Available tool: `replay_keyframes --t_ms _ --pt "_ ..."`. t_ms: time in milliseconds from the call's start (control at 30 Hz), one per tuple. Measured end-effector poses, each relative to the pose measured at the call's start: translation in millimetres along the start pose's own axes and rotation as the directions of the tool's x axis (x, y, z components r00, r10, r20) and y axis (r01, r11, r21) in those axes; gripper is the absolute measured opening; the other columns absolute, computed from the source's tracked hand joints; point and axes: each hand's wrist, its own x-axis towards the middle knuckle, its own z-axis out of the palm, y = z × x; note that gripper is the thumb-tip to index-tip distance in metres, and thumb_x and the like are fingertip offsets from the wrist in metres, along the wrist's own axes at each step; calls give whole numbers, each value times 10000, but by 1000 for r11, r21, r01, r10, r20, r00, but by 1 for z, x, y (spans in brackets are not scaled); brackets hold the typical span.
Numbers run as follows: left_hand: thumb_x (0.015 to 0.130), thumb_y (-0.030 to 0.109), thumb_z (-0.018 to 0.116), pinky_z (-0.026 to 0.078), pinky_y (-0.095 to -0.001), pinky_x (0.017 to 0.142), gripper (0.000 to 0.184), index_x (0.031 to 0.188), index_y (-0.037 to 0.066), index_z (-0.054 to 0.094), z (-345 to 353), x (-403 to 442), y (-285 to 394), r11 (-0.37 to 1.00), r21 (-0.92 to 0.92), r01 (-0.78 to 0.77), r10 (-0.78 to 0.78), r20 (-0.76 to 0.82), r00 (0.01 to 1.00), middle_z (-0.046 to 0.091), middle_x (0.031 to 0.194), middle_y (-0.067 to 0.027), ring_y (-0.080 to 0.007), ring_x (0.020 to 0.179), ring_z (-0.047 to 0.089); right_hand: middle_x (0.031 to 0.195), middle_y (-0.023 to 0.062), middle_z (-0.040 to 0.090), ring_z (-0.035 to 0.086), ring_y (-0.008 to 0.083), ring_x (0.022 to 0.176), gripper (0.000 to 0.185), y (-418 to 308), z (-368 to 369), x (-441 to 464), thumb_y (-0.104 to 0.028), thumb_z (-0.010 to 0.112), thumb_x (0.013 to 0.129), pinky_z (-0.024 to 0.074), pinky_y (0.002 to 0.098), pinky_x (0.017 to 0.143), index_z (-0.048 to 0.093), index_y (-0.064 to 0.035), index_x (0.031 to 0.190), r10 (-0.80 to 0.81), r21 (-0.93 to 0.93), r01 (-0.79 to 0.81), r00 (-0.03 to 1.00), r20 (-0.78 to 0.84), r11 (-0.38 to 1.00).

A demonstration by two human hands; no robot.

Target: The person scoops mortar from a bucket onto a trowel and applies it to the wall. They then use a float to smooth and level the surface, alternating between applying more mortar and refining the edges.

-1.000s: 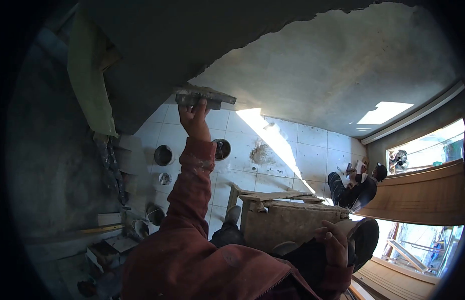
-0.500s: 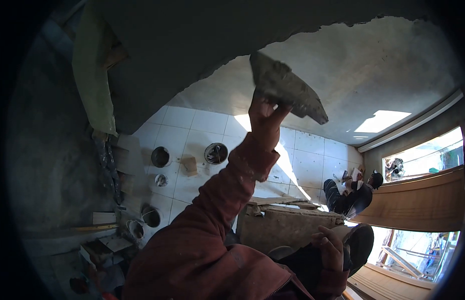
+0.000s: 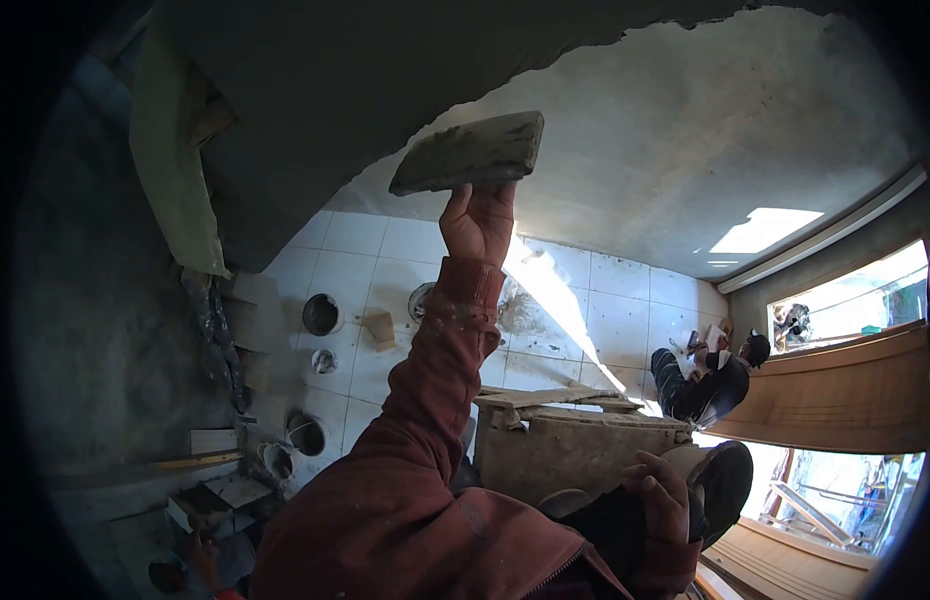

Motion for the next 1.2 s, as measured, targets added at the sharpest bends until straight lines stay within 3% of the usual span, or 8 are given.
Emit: replay_keyframes --t_ms 300,500,700,767,900,967,1100,1200 --pt "833 62 543 342 -461 1040 409 1225 8 441 15 53 -22 991 -105 -85 94 80 992 483 1258 -152 -294 1187 439 984 110 607 563 148 889 418 -4 0 -2 -137 554 828 433 267 819 473 48 1195 29 36 -29 1000 -1 999" --pt "863 85 519 333 -475 1038 322 1172 6 481 11 76 -48 991 -72 -111 101 -140 985 527 1191 -149 -294 1135 478 971 102 609 557 140 863 405 -4 -1 -6 -135 548 833 434 264 808 479 45 1190 14 13 -13 1000 -13 1000" --pt "899 131 457 339 -441 1023 314 1198 39 448 -23 -69 -35 919 68 389 -381 -112 918 476 1246 -114 -272 1170 443 982 138 602 583 188 855 475 -8 -1 3 -265 541 847 461 291 792 467 50 1195 53 -60 -53 999 -3 997" --pt "892 184 495 351 -420 1005 353 1211 39 455 -33 -128 -30 840 -36 541 -539 -155 828 485 1244 -105 -258 1163 454 1009 129 601 579 197 888 441 -10 -1 7 -231 491 865 459 305 810 457 35 1215 217 299 -262 960 175 917" --pt "854 275 581 363 -390 991 485 1246 27 438 25 -178 -26 629 14 777 -772 -104 627 484 1262 -81 -210 1149 472 1117 147 564 561 258 992 457 -4 1 35 -250 466 873 456 359 849 435 22 1240 180 466 -455 834 522 759" --pt "841 282 601 363 -385 991 522 1259 24 427 12 -193 -25 566 117 816 -810 -105 577 469 1279 -81 -209 1162 461 1055 147 578 575 248 934 441 -14 23 48 -312 465 895 473 363 816 472 2 1204 267 578 -479 870 415 660" --pt "822 272 630 361 -373 992 566 1279 22 409 -34 -191 -12 469 407 784 -836 -82 543 447 1304 -82 -209 1183 442 1132 110 548 533 246 1024 431 87 -5 131 -332 478 885 463 379 861 487 -23 1184 317 381 -568 774 548 729" --pt "813 245 644 359 -364 993 579 1289 23 400 -72 -164 -37 378 594 710 -865 -47 499 437 1314 -83 -209 1194 430 1166 99 524 499 246 1069 424 38 38 112 -330 522 861 445 387 901 497 -30 1159 106 286 -217 928 357 933"
